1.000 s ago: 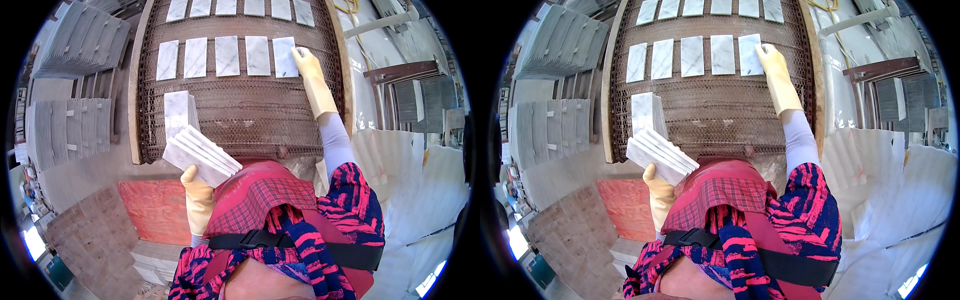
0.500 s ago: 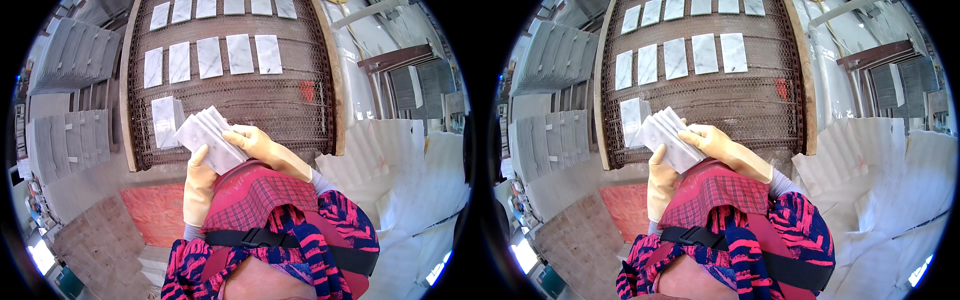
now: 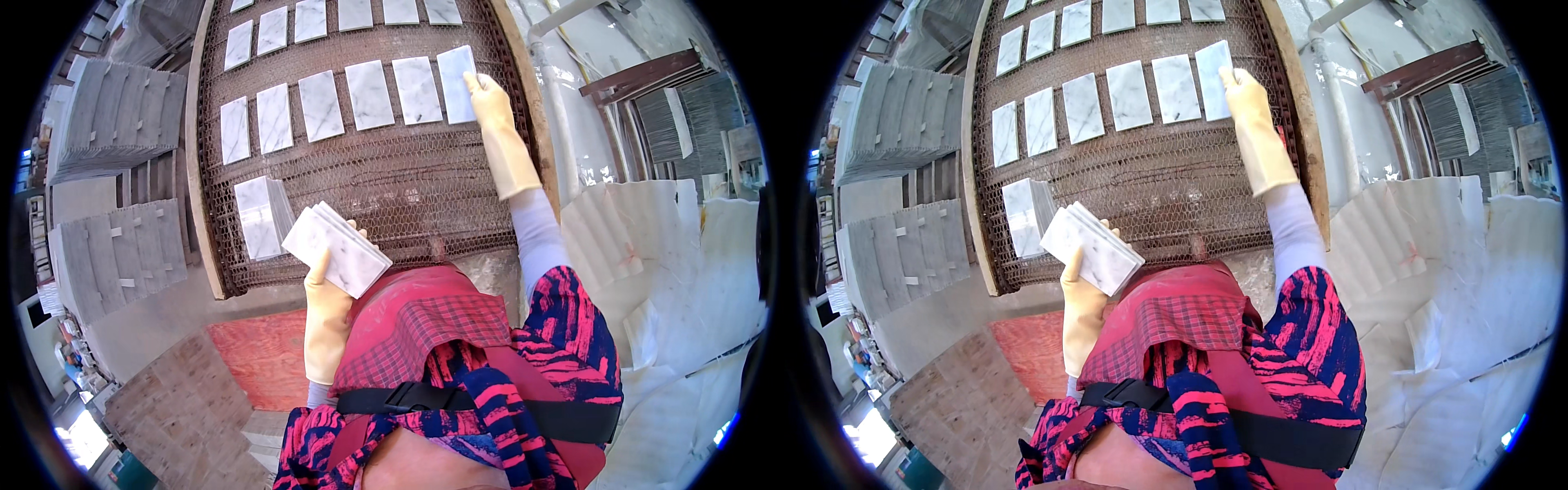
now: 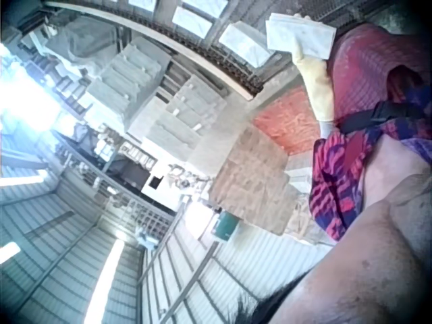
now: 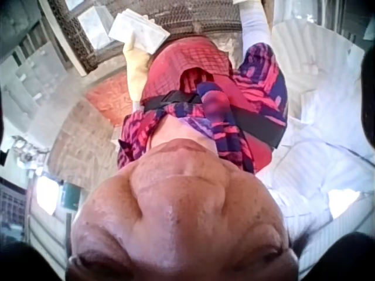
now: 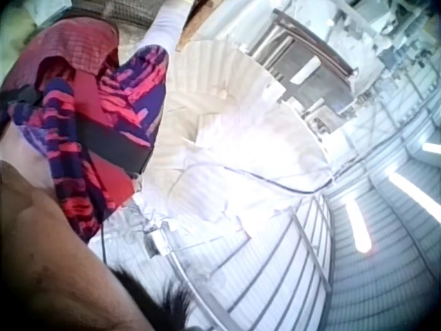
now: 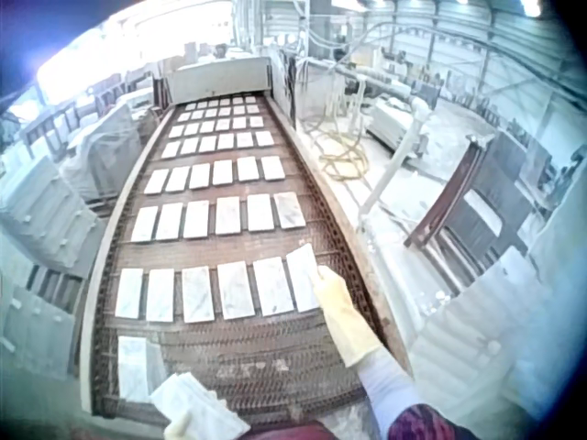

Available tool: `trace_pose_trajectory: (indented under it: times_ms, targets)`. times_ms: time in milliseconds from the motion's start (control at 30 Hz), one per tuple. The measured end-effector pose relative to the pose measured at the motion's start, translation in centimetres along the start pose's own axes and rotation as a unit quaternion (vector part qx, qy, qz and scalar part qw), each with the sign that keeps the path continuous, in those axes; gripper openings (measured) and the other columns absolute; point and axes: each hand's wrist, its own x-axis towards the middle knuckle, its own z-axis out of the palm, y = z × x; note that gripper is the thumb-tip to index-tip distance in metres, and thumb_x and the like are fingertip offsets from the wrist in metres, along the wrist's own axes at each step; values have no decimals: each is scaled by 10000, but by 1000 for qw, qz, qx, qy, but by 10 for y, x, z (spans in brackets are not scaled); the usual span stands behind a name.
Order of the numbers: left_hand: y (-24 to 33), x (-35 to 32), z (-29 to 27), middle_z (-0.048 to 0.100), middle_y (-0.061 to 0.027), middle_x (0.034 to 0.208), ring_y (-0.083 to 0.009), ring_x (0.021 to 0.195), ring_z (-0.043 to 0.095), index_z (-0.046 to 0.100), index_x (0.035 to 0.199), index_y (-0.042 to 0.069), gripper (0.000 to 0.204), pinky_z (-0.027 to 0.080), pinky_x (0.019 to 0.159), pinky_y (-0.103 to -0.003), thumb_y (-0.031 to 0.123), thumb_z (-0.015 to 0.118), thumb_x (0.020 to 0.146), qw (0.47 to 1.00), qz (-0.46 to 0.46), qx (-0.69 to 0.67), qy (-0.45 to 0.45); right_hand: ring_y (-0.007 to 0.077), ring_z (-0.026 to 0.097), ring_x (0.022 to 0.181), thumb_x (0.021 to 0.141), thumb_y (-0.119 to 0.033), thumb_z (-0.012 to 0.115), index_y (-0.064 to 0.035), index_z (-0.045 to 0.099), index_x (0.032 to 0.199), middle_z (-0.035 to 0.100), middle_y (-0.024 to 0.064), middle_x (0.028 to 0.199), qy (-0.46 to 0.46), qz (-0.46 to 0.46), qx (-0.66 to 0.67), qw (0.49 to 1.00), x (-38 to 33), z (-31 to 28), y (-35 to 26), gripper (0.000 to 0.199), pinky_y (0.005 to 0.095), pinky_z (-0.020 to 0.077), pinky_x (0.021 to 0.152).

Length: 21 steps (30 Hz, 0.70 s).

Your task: The person arranges white rectangular tiles onto a metal mesh rack. They pick up stacks of tiles from the floor, separate them, and place them one by one into a grid pattern on the rack. The person repeats this process, moving between the floor and the rack to fill the available slots.

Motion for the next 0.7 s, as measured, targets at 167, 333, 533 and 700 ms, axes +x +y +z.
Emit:
trace_pose_trajectory:
  times_ms: [167, 333, 533, 700]
  targets:
    - [-1, -5, 0, 550, -143, 1565, -378, 1435, 521, 426, 1618, 70, 899, 438, 1191, -622, 318, 842, 861, 1000, 18, 12, -2, 303, 705, 1221, 1030, -545, 625, -123, 715, 1351, 755, 165, 1283, 5, -23, -113, 993, 58, 5, 39, 538, 401, 513, 1044]
    - [-4, -12, -5, 604, -145, 1504, -369, 1379, 580, 453, 1590, 53, 899, 464, 1188, -572, 344, 859, 842, 1000, 10, 22, -12, 332, 683, 1267, 1040, -491, 624, -102, 709, 1360, 730, 193, 1324, 96, -205, -150, 962, 23, -18, 42, 512, 411, 514, 1068]
    - [23, -5, 41, 567, -214, 1538, -382, 1401, 575, 417, 1595, -20, 948, 443, 1207, -566, 327, 848, 825, 988, -56, 70, -123, 184, 736, 963, 1029, -319, 722, -98, 775, 1247, 777, 69, 1128, -484, -64, 143, 861, -140, -25, -35, 315, 337, 585, 850]
    - [21, -13, 60, 535, -191, 1574, -361, 1398, 581, 397, 1612, -5, 881, 458, 1197, -533, 307, 789, 887, 979, -27, 140, -145, 156, 691, 1109, 1038, -301, 741, -36, 666, 1408, 734, 64, 1253, -609, 42, 265, 746, -224, 36, -16, 462, 349, 561, 968]
